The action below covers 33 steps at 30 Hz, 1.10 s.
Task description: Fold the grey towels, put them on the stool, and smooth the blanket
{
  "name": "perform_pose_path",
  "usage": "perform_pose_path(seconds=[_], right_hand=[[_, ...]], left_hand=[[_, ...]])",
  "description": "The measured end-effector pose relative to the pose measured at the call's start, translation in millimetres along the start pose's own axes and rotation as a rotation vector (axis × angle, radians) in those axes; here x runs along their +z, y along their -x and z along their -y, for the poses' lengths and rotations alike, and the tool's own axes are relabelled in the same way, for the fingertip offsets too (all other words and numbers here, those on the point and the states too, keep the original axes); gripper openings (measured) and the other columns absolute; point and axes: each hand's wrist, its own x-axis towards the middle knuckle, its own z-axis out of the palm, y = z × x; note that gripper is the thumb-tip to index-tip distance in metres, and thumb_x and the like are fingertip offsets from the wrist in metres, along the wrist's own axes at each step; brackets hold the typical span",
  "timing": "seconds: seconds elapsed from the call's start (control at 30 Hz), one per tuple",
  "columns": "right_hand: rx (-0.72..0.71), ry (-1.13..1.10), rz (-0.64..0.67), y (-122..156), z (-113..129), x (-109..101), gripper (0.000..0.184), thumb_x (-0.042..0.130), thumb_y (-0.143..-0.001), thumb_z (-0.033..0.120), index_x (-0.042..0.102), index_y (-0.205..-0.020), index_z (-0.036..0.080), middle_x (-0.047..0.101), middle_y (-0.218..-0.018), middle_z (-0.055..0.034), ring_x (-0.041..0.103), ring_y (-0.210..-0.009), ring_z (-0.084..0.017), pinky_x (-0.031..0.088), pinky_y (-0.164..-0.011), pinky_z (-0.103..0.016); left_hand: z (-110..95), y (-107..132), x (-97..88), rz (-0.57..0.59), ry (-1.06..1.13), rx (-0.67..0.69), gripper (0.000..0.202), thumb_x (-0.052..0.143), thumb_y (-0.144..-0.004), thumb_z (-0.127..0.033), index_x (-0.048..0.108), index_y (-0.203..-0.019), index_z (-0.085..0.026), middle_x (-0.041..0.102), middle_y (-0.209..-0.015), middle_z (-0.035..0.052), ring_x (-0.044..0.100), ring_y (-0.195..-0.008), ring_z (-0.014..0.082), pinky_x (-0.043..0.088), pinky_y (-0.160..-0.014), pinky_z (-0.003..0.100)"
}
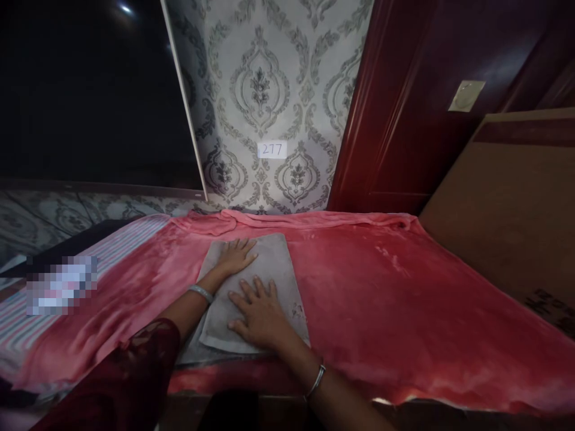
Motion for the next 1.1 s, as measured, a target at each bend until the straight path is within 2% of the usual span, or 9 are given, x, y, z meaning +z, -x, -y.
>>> perform_pose_path(seconds=[0.17, 0.37, 0.5, 0.6, 0.7, 0.77, 0.87, 0.97, 1.1], right_hand=[[-0.071, -0.029, 0.012, 19, 5, 5, 0.066, 0.049, -0.1, 0.062, 0.033, -0.16, 0.039, 0.02, -0.17, -0.0027, 0.007, -0.156, -0.039, 0.007, -0.119, -0.073], [-0.076, -0.052, -0.018, 54, 24, 17, 0.071, 0.057, -0.097, 0.058, 0.031, -0.16, 0.039, 0.019, -0.17, -0.0007, 0.003, -0.157, -0.036, 0.002, -0.121, -0.071], [-0.116, -0.09, -0.006, 77, 29, 10, 0.065, 0.06, -0.097, 0.053, 0.039, -0.157, 0.038, 0.032, -0.166, -0.0026, 0.012, -0.157, -0.03, 0.008, -0.124, -0.064], [-0.081, -0.103, -0.037, 84, 17, -10, 0.052, 0.05, -0.103, 0.046, 0.047, -0.153, 0.033, 0.043, -0.16, -0.006, 0.028, -0.153, -0.025, 0.018, -0.124, -0.057], [0.071, -0.013, -0.154, 77, -7, -23, 0.052, 0.043, -0.106, 0.043, 0.046, -0.155, 0.027, 0.04, -0.161, -0.01, 0.028, -0.152, -0.028, 0.021, -0.123, -0.058], [0.152, 0.06, -0.185, 68, -22, -21, 0.054, 0.043, -0.105, 0.045, 0.044, -0.156, 0.028, 0.036, -0.163, -0.0099, 0.023, -0.154, -0.032, 0.021, -0.122, -0.062], [0.204, 0.115, -0.143, 59, -37, -4, 0.054, 0.044, -0.104, 0.047, 0.042, -0.157, 0.033, 0.031, -0.166, -0.0068, 0.018, -0.155, -0.036, 0.024, -0.119, -0.064], [0.201, 0.1, -0.125, 59, -44, 13, 0.053, 0.041, -0.105, 0.046, 0.041, -0.157, 0.034, 0.028, -0.167, -0.0041, 0.018, -0.155, -0.034, 0.03, -0.118, -0.06], [0.186, 0.055, -0.189, 64, -50, 23, 0.051, 0.039, -0.105, 0.045, 0.046, -0.155, 0.034, 0.032, -0.165, -0.0029, 0.023, -0.154, -0.032, 0.03, -0.12, -0.057]], left_hand=[[5, -2, 1.1, 0.029, -0.019, 0.0, 0.07, 0.037, -0.098, -0.062, 0.037, -0.159, -0.028, 0.029, -0.167, 0.0122, 0.025, -0.154, 0.0391, 0.015, -0.123, 0.061], [2, -3, -0.1, 0.016, -0.009, 0.021, 0.068, 0.037, -0.1, -0.059, 0.035, -0.16, -0.025, 0.026, -0.168, 0.0131, 0.023, -0.154, 0.0383, 0.013, -0.123, 0.06], [-4, 8, -10.8, -0.006, 0.001, 0.033, 0.061, 0.041, -0.101, -0.052, 0.042, -0.156, -0.025, 0.03, -0.167, 0.0117, 0.02, -0.156, 0.0351, 0.013, -0.124, 0.057], [-11, 41, -22.3, 0.05, -0.004, 0.133, 0.063, 0.045, -0.099, -0.052, 0.044, -0.155, -0.023, 0.032, -0.166, 0.0132, 0.021, -0.155, 0.034, 0.012, -0.125, 0.056], [-17, 96, -25.2, 0.125, 0.028, 0.305, 0.071, 0.048, -0.097, -0.059, 0.039, -0.158, -0.024, 0.027, -0.168, 0.0132, 0.019, -0.156, 0.0327, 0.01, -0.126, 0.054], [-17, 135, -19.8, 0.123, 0.056, 0.381, 0.075, 0.05, -0.095, -0.063, 0.035, -0.159, -0.028, 0.024, -0.17, 0.0112, 0.017, -0.157, 0.0316, 0.009, -0.126, 0.053], [-14, 175, -6.7, 0.094, 0.06, 0.362, 0.072, 0.051, -0.096, -0.06, 0.033, -0.16, -0.033, 0.022, -0.17, 0.0085, 0.015, -0.157, 0.0321, 0.01, -0.126, 0.055], [-10, 186, 1.6, 0.086, 0.049, 0.333, 0.07, 0.049, -0.097, -0.058, 0.033, -0.16, -0.033, 0.02, -0.171, 0.0085, 0.013, -0.158, 0.0325, 0.011, -0.126, 0.058], [-11, 182, 1.4, 0.097, 0.034, 0.33, 0.07, 0.048, -0.098, -0.058, 0.032, -0.16, -0.033, 0.019, -0.171, 0.0078, 0.012, -0.158, 0.0317, 0.011, -0.126, 0.057]])
